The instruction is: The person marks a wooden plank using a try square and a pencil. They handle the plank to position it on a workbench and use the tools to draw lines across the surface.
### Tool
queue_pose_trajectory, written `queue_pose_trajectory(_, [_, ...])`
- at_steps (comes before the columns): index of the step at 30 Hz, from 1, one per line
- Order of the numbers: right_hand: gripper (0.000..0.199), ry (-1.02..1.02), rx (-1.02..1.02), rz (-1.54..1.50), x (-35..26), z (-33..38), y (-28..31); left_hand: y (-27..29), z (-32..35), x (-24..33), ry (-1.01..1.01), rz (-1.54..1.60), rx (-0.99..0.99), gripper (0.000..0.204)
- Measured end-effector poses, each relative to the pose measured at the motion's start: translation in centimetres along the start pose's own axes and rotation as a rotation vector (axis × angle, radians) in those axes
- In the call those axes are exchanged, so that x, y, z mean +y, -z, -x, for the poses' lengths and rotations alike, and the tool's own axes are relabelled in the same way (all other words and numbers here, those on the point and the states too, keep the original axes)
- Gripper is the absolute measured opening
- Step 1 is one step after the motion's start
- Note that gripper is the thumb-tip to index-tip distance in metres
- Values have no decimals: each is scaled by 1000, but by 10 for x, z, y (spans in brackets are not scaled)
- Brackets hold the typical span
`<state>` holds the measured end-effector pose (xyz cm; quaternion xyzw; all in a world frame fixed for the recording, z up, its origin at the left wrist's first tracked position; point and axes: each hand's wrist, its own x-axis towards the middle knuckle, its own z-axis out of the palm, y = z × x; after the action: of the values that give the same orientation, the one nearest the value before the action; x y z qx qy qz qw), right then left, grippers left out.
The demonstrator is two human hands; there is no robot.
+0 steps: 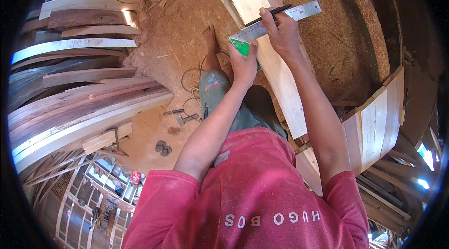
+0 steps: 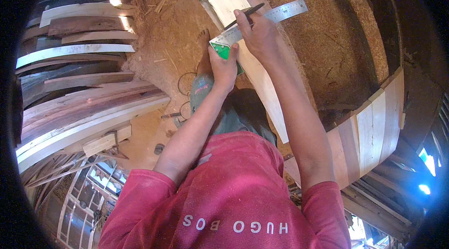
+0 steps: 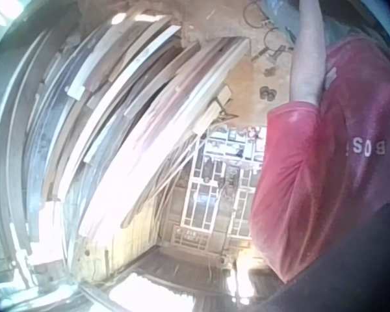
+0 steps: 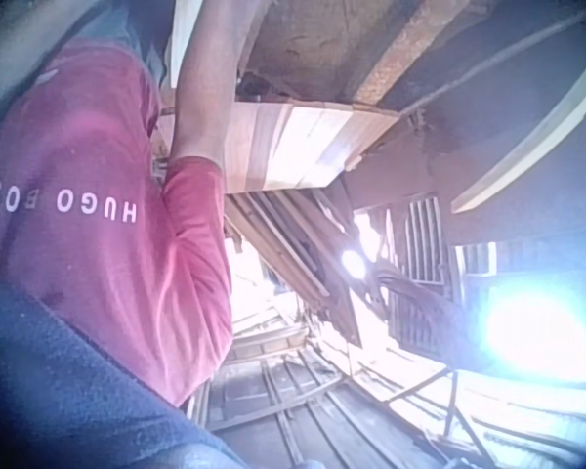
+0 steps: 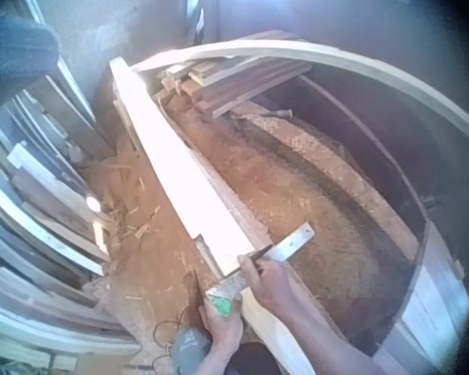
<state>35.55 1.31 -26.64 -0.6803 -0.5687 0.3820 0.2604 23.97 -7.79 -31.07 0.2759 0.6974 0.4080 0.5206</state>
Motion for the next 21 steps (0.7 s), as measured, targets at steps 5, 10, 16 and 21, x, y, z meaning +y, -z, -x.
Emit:
queue_pose_trajectory(5, [47,38,15,-13,-1,0,1,0,1,2,-9,-6,-4,55])
queue_pose_trajectory(10, [47,65,-22,90,-4,-1,-1,1,2,3,-6,50,-28,57])
queue_pose_trajectory(16, [43,71,-55,82,-23,0,2,0,2,5,-17,73,-35,57])
queue_pose_trajectory(21, [44,122,-75,55,-27,-1,0,-1,0,-3,-55,24,-12,56])
